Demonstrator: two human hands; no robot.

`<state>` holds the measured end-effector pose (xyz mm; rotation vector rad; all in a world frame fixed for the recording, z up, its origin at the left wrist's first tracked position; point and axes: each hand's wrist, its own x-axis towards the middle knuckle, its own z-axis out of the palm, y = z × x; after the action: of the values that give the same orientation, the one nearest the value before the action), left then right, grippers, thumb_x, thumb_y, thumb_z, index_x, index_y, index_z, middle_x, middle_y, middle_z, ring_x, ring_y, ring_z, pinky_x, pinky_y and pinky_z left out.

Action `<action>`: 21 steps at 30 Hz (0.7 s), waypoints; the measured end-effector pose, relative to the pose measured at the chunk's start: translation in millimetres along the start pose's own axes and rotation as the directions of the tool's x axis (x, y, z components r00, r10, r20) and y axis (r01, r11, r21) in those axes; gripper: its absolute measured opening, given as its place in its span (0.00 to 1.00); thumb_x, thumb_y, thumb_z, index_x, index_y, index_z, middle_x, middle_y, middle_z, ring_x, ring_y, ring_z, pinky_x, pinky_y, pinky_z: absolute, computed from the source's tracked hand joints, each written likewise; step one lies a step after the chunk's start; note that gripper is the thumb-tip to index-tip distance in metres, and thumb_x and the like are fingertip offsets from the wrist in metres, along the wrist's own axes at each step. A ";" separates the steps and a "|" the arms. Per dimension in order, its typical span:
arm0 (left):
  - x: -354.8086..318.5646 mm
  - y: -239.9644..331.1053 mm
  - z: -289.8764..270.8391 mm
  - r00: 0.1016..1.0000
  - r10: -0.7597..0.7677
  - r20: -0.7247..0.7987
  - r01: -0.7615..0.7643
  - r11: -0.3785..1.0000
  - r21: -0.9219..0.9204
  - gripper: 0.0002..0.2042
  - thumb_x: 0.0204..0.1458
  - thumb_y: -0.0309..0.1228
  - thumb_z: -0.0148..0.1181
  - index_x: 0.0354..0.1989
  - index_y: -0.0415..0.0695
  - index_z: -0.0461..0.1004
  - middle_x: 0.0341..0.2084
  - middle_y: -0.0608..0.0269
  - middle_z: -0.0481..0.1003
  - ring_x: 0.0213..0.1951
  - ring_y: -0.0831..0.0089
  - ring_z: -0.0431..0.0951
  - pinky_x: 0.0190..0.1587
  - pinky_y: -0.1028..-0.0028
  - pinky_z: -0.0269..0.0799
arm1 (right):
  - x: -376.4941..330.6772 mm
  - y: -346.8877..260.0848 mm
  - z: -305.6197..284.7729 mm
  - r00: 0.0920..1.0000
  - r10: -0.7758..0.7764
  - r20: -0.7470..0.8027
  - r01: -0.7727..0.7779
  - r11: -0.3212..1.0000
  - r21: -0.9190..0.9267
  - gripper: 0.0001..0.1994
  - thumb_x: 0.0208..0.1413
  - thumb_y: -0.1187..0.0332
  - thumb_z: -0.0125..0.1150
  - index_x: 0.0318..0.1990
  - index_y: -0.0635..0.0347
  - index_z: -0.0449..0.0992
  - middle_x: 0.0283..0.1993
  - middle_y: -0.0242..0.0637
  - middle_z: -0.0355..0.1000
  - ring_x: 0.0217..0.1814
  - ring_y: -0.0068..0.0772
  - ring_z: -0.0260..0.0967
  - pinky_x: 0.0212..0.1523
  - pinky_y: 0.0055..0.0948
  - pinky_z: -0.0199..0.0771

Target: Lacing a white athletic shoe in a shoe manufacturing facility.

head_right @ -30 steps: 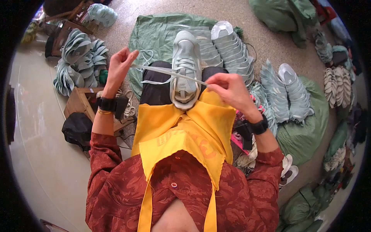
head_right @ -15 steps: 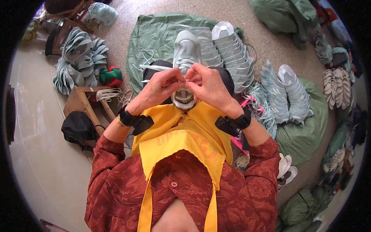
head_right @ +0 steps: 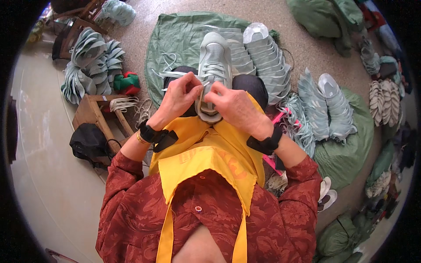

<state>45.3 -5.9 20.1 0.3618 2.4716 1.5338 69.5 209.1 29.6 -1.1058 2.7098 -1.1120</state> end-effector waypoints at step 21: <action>13.6 -3.7 6.0 0.999 0.022 0.050 -0.022 1.000 0.000 0.04 0.54 0.24 0.57 0.34 0.36 0.72 0.24 0.47 0.77 0.29 0.48 0.80 0.32 0.59 0.73 | -3.8 -3.8 -4.9 0.959 0.251 -0.132 -0.198 0.926 0.321 0.04 0.54 0.76 0.67 0.37 0.62 0.80 0.36 0.38 0.76 0.28 0.34 0.75 0.28 0.30 0.74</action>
<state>33.9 1.8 13.5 0.4230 2.4376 1.5137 73.3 212.5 34.7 -0.6638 2.5723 -1.5767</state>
